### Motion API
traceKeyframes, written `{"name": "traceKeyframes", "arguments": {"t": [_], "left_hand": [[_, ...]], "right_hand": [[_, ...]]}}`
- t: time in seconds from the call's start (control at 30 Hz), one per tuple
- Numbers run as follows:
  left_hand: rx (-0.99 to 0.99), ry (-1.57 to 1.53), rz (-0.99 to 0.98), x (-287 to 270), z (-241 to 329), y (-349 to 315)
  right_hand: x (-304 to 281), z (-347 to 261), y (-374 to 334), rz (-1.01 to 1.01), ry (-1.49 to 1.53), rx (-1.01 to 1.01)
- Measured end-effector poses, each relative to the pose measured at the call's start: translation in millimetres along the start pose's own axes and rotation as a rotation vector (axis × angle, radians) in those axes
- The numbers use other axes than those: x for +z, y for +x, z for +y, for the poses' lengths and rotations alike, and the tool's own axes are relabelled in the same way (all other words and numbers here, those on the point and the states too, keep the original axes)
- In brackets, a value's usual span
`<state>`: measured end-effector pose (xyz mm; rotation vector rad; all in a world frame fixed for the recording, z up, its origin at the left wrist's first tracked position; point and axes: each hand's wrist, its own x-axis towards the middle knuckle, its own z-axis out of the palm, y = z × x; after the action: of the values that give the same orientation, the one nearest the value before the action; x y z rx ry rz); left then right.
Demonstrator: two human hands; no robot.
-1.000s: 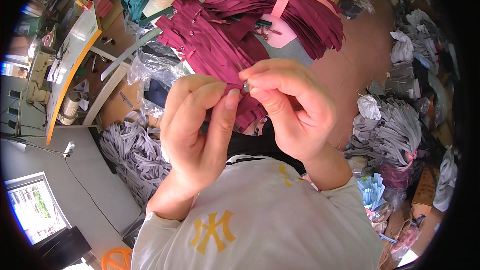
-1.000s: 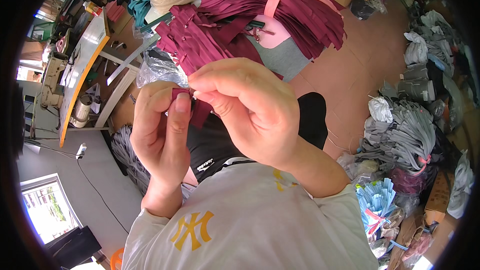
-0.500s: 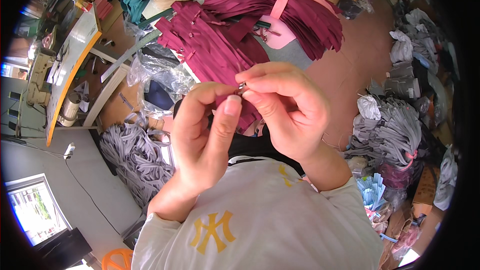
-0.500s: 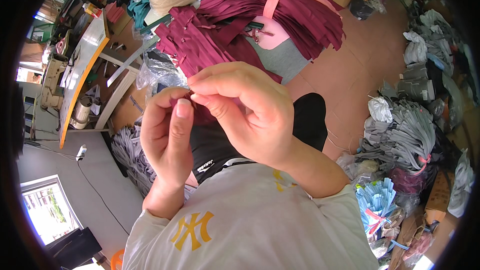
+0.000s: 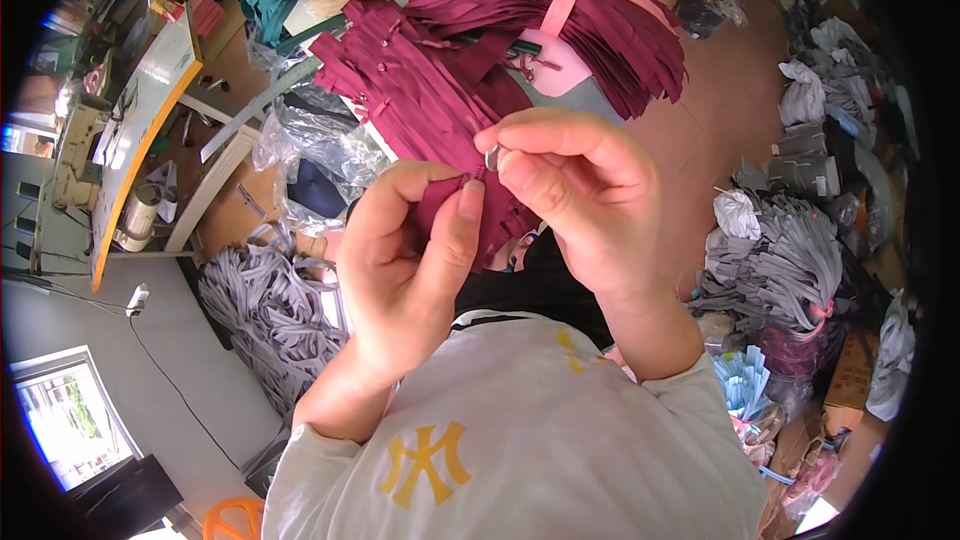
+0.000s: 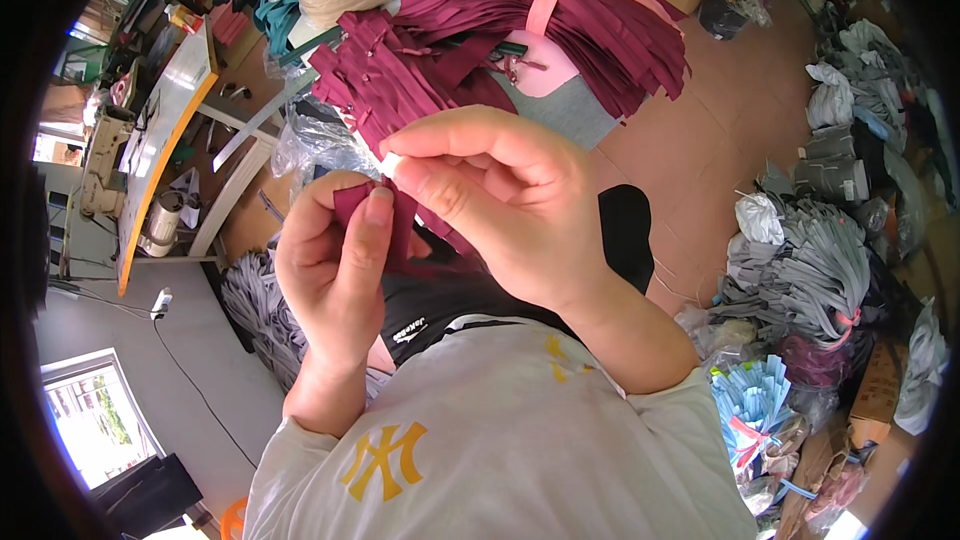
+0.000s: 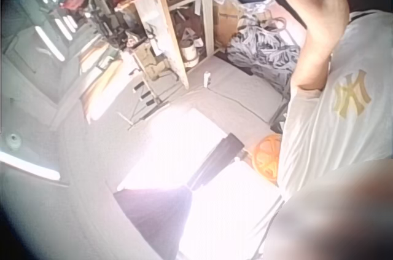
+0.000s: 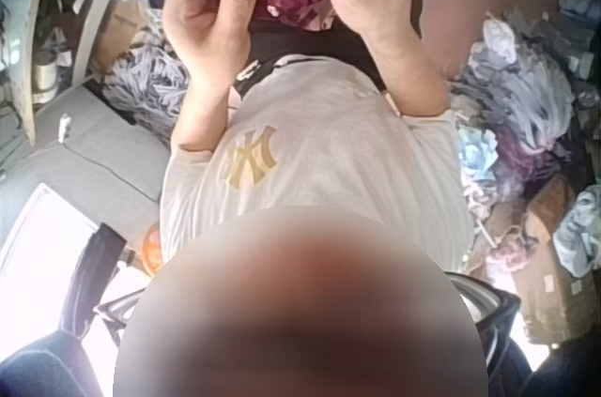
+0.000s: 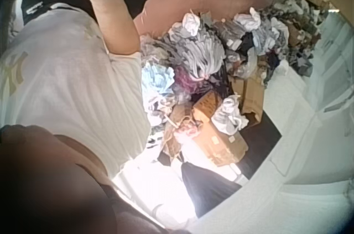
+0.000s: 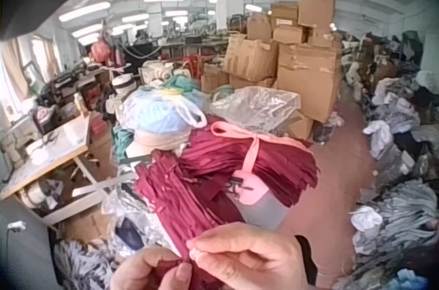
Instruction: Installing metal sliders onto zipper tapes.
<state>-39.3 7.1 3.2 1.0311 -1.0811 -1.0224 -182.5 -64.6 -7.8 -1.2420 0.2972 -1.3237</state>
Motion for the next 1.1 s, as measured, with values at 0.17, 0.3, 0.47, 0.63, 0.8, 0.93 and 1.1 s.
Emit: {"name": "traceKeyframes", "arguments": {"t": [0.17, 0.3, 0.47, 0.63, 0.8, 0.93, 1.1], "left_hand": [[-0.022, 0.081, 0.025, -2.9, 4.7, 1.4], [0.004, 0.170, 0.056, -2.6, 6.3, 3.0], [-0.018, 0.046, 0.060, -1.2, 7.6, 4.5], [-0.009, 0.021, 0.061, -2.3, 7.3, 3.8], [0.000, 0.048, 0.060, -3.4, 5.0, 4.5], [-0.008, 0.022, 0.050, -3.3, 5.3, 5.0], [-0.011, -0.056, 0.047, 0.2, 5.9, 6.9]], "right_hand": [[-1.2, 0.5, 1.4, -0.007, 0.041, 0.058], [-0.4, 1.0, 2.4, -0.007, 0.046, 0.076], [-2.0, 1.3, 4.1, -0.001, 0.063, 0.074], [-0.1, 1.6, 5.2, -0.004, 0.060, 0.074], [0.2, 0.8, 6.4, -0.002, 0.047, 0.100], [2.8, -2.2, 8.8, 0.020, 0.031, 0.162], [0.5, -0.2, 8.4, -0.008, 0.023, 0.166]]}}
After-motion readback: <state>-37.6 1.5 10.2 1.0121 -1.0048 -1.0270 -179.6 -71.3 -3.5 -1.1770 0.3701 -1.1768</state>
